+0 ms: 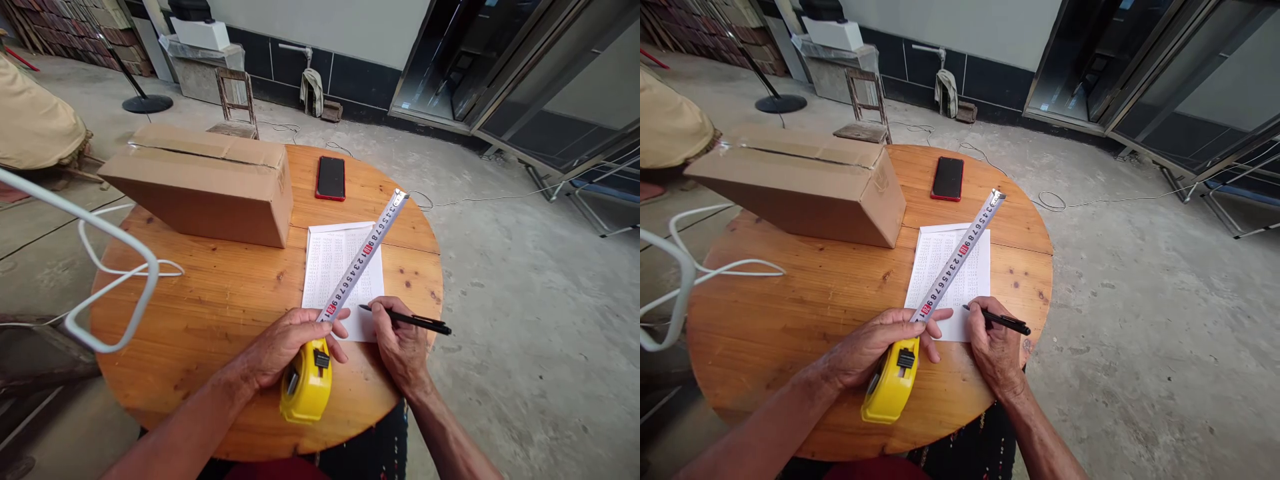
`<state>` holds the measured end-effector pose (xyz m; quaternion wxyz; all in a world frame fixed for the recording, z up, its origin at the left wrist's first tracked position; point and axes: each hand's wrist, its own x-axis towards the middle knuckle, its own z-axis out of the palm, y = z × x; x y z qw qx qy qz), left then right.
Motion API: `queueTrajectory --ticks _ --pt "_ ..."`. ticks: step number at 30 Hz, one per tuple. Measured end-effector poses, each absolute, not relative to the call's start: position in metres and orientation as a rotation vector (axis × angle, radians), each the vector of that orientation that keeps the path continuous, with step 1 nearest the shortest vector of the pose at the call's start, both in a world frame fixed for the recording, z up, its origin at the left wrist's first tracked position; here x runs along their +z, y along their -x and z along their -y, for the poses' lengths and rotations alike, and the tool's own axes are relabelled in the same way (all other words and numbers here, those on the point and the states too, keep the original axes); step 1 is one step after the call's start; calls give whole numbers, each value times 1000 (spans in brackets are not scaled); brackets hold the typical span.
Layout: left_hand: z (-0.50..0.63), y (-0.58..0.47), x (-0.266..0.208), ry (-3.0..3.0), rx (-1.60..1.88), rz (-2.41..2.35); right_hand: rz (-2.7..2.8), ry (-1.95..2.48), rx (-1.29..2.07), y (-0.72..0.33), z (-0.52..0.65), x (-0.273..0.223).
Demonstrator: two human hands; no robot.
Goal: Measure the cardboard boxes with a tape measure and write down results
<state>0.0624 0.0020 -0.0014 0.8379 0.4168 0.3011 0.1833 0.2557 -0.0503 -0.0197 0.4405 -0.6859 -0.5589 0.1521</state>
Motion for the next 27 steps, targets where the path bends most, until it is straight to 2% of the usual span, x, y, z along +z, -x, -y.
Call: queueTrajectory --ticks 27 --pt "-2 -61 -2 -849 370 -654 1350 1715 442 -255 49 -22"
